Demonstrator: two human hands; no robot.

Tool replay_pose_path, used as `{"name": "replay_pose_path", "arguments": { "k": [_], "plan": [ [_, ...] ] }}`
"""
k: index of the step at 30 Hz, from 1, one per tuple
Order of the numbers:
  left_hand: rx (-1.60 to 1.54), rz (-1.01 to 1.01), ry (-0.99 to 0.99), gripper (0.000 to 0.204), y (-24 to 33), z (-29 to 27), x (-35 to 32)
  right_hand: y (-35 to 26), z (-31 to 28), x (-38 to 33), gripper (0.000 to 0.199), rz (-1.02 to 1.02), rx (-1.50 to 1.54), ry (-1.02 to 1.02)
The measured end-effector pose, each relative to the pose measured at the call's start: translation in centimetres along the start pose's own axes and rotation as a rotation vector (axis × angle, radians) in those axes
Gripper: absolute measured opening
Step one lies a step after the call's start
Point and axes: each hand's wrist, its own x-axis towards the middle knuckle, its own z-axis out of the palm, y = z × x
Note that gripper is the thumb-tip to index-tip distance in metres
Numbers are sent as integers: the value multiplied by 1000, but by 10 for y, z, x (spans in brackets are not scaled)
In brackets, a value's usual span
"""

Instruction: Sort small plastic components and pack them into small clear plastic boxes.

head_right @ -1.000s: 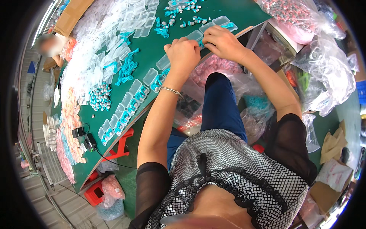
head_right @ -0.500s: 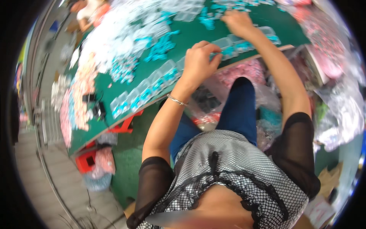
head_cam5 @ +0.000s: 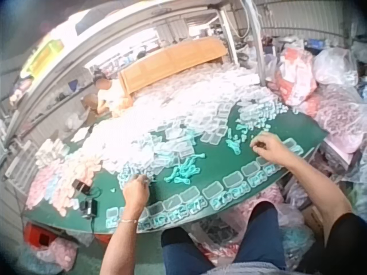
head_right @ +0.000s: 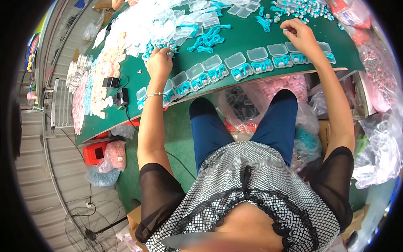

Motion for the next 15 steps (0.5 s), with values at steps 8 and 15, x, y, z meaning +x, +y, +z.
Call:
{"name": "replay_pose_path", "arguments": {
  "k": [8,15],
  "plan": [
    [191,176,38,7,-9,9,4,-9,-24,-22,15,10,175,30],
    [192,286,-37,8,-5,-5,7,-8,-35,-41,14,36,187,59]
  ]
}}
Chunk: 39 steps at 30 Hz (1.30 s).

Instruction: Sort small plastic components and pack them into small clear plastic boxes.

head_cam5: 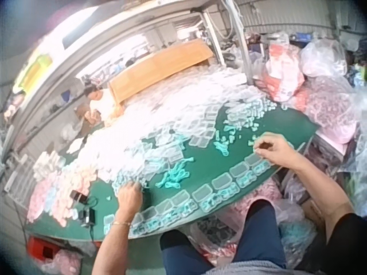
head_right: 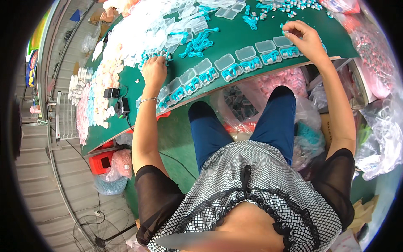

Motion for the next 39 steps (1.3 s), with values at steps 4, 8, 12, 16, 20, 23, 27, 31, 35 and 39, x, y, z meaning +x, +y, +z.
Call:
{"name": "replay_pose_path", "arguments": {
  "k": [4,8,12,16,20,23,27,31,35,39],
  "plan": [
    [-341,-146,62,14,7,-1,6,-8,-10,-8,15,-31,41,3],
    [-889,-407,-92,15,40,-16,20,-6,-17,-16,15,6,116,9],
    [-1428,-492,-246,18,109,-48,42,7,-31,-25,15,94,197,13],
    [-1770,-461,-349,16,165,-55,61,21,-33,-30,15,87,208,89],
    [-1859,-328,-378,19,223,-50,77,21,-46,-42,15,177,55,121],
    [-1708,-181,-367,19,271,-44,87,16,-46,-51,15,129,-58,162],
    [-1437,-7,-167,13,319,-37,96,25,-44,-59,13,-6,-191,179],
    [-1107,186,63,6,347,-34,104,35,-45,-59,12,-140,-319,161],
    [-891,257,225,3,360,-27,107,42,-45,-59,11,-227,-379,170],
    [-727,280,169,4,365,-27,108,48,-43,-64,9,-205,-480,178]
  ]
}}
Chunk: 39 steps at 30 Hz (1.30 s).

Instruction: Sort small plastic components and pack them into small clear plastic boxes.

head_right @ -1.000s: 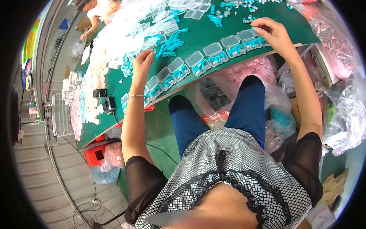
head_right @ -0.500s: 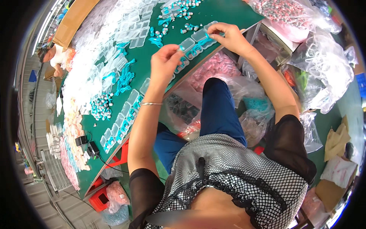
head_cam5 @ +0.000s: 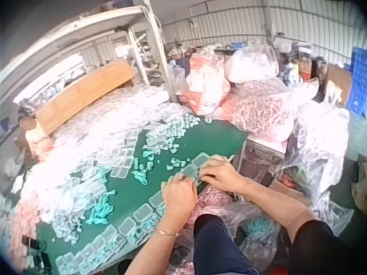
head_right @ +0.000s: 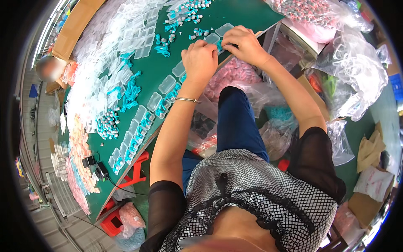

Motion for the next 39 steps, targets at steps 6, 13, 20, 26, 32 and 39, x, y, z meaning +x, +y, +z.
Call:
{"name": "replay_pose_path", "arguments": {
  "k": [6,13,20,26,32,39],
  "plan": [
    [110,1,-63,2,-1,-1,4,-10,-3,3,7,40,-87,-25],
    [-29,-187,-81,5,3,-1,5,-12,-4,4,11,51,-120,-36],
    [1,-170,-61,18,5,-3,3,-17,-2,6,12,39,-168,9],
    [47,-112,-55,24,2,-1,2,-18,2,11,10,87,-236,-45],
    [34,-85,-71,27,2,-2,1,-17,4,17,11,162,-267,-92],
    [45,-73,-62,27,0,2,-1,-23,2,22,8,267,-302,-140]
  ]
}}
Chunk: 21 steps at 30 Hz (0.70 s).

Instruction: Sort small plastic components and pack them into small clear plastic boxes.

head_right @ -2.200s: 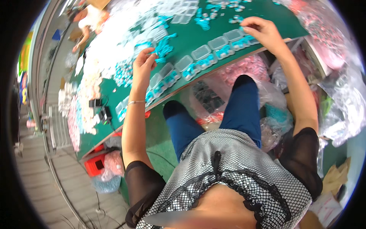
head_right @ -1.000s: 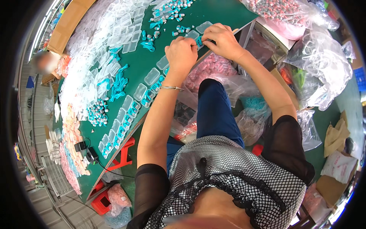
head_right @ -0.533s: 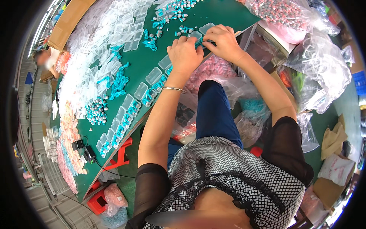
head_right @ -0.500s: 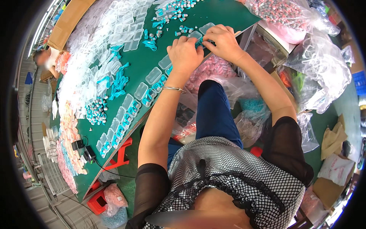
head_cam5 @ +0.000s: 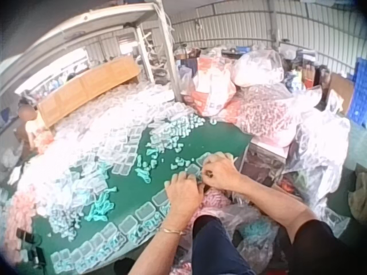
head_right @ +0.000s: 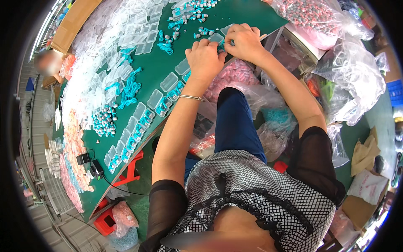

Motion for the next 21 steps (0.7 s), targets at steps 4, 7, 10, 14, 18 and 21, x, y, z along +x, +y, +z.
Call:
{"name": "replay_pose_path", "arguments": {
  "k": [4,7,10,14,18,21],
  "plan": [
    [4,3,-4,27,1,0,0,-1,3,5,8,42,-30,-37],
    [14,2,-17,28,1,-3,1,1,4,6,10,27,-39,-27],
    [4,-6,-22,29,-1,-6,0,4,1,11,13,5,-21,24],
    [-41,-2,53,31,-3,-14,-5,8,0,37,12,26,52,-3],
    [-74,9,47,28,-10,-39,-17,11,18,57,13,-54,-35,-87],
    [-116,-1,-4,25,-26,-66,-36,9,30,70,14,-153,-137,-137]
  ]
}}
